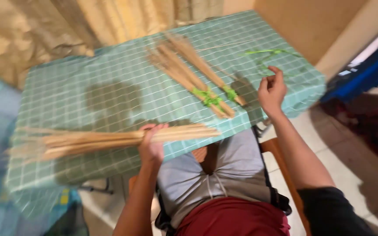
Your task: Gathering bamboo sticks into bundles and securing them by tying green plastic strips around them.
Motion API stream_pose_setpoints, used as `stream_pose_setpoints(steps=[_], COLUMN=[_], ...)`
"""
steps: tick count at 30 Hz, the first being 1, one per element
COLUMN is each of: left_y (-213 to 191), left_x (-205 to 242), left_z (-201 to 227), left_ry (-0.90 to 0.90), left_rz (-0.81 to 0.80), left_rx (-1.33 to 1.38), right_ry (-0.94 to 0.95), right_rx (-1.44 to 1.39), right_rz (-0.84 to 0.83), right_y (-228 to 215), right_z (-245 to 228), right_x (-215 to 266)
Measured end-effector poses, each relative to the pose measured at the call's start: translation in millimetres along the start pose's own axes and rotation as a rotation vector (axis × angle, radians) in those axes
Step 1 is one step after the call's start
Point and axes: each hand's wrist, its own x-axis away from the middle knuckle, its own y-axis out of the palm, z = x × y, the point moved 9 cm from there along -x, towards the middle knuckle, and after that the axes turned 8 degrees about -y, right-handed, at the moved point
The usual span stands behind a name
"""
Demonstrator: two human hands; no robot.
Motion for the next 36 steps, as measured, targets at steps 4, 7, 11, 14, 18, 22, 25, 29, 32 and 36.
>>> stream_pose_setpoints(steps=[4,7,11,14,18,22,25,29,32,36], left_y=[-14.1,-2.6,0.8,-7.1,-1.3,2.7,13.9,15.3,15.4,14.3], left_x=[-13.9,-5.0,-3.6,-9.5,-1.5,2.2,10.4,8.1,8.9,6.8], left_z=[-6.1,-1.0,-12.5,-22.9,-10.9,-9.6,-3.7,0.8,4.4,4.9], left_ry=[0.018,0.016,-0.020,-0.033,0.005,0.000,0.000,-0.028,-0.040,-0.054], left_rz=[-0.038,-0.089,-0.149,-0.137,-0.107,-0.135,-0.203,-0.216,-0.196,-0.166], left_rx=[0.016,-0.023,-0.012,-0.015,-0.073,-0.105,-0.169,-0.192,-0.223,-0.268], right_ry=[-0.406,-0.780,-0.800,-0.722,-0.480,-0.280,0.007,0.205,0.222,0.209], right_rx=[0.092,0.058,0.266,0.384,0.398,0.239,0.120,0.169,0.173,0.249], right_rz=[-0.235,-0.365,-0.790,-0.978,-1.242,-1.326,-1.327,-1.164,-1.095,-1.149], right_y=[47.0,74.9,137.8,170.9,180.8,175.3,172.1,162.2,153.5,149.3], right_z=[-128.2,-244.8,-269.9,-250.7,-241.6,-240.3,-231.2,-226.5,-238.9,-251.8], right_x=[9.6,50.2,125.6,149.7,156.2,159.2,155.4,121.3,95.9,82.6])
